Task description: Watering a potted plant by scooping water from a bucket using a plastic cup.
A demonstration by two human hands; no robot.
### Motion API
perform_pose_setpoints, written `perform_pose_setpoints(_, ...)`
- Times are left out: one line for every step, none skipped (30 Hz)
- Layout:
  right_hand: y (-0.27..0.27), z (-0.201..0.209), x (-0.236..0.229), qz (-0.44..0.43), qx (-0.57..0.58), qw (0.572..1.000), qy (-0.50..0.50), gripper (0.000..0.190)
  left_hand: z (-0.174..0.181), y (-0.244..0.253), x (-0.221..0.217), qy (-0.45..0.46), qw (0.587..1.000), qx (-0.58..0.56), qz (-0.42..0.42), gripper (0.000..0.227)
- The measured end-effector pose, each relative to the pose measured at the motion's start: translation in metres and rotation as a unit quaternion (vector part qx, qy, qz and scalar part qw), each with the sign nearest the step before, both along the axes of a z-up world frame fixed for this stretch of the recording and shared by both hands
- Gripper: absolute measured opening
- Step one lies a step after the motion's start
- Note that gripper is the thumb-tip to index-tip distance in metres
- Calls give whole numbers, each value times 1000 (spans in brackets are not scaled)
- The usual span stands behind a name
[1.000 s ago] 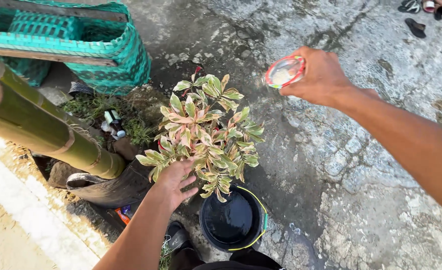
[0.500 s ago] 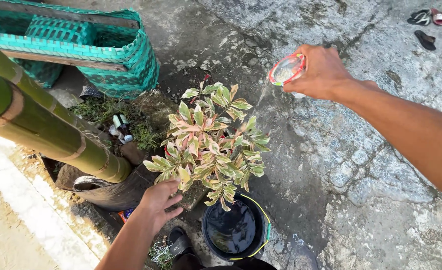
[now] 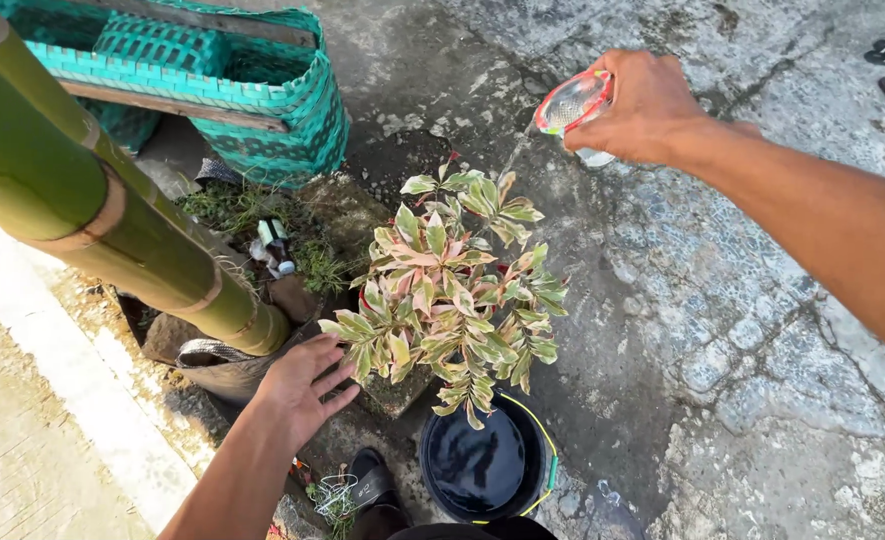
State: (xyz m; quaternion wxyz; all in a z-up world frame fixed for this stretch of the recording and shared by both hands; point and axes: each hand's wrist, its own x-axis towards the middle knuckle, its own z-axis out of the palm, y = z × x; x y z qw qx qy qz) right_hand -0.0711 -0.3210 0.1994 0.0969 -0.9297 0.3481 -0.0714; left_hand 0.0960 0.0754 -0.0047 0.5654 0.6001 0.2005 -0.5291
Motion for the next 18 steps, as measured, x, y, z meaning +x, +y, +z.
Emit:
perform_pose_setpoints(-3, -2, 5, 3, 0, 1000, 1, 70, 0, -1, 2, 1, 1000, 0, 3, 32)
perform_pose_setpoints(-6, -3, 9, 4, 2, 1000, -1, 70, 1, -3, 4, -1, 1000, 5, -6, 33)
perform_pose_setpoints(-10, -4, 13, 4, 3, 1000, -2, 70, 2, -6, 6, -3, 1000, 10, -15, 35)
perform_pose_setpoints(-20, -8, 17, 5, 4, 1000, -1, 70, 1, -7, 6, -3, 1000, 11, -14, 35)
perform_pose_setpoints(-29, -13, 21, 22, -23, 999, -2, 70, -1, -9, 7, -12, 999, 23, -35, 36)
perform_pose_setpoints(-38, -18, 25, 40, -50, 998, -3, 70, -2, -9, 7, -20, 998, 36, -55, 37)
perform_pose_setpoints(-36, -15, 29, 42, -48, 998, -2, 70, -6, -9, 7, -19, 998, 37, -53, 37)
perform_pose_setpoints(-34, -12, 34, 33, -45, 998, 2, 71, -10, -7, 7, -15, 997, 42, -59, 37)
perform_pose_setpoints(-32, -9, 39, 24, -43, 999, 6, 72, -13, -6, 6, -11, 997, 46, -64, 38)
perform_pose_setpoints(-33, -9, 43, 27, -42, 999, 6, 72, -13, -5, 6, -11, 997, 47, -61, 38)
perform_pose_setpoints(-34, -9, 47, 15, -24, 1000, 6, 74, -12, -5, 5, -24, 994, 70, -85, 38)
perform_pose_setpoints(-35, -9, 50, 0, -5, 1000, 7, 76, -12, -6, 3, -36, 989, 94, -112, 39)
perform_pose_setpoints(-35, -11, 52, 0, -4, 1000, 7, 76, -12, -4, 3, -36, 989, 94, -112, 39)
perform_pose_setpoints(-36, -13, 55, 10, -11, 1000, 8, 76, -13, -3, 2, -44, 987, 90, -129, 40)
perform_pose_setpoints(-36, -16, 57, 20, -19, 1000, 9, 77, -14, -2, 1, -52, 984, 85, -146, 42)
perform_pose_setpoints(-35, -17, 60, 19, -19, 1000, 9, 77, -18, -2, 1, -52, 984, 85, -147, 42)
perform_pose_setpoints(-33, -18, 64, 32, -26, 999, 8, 76, -22, -3, 2, -54, 982, 87, -160, 43)
perform_pose_setpoints(-32, -19, 66, 43, -33, 999, 6, 76, -25, -4, 3, -56, 979, 90, -174, 43)
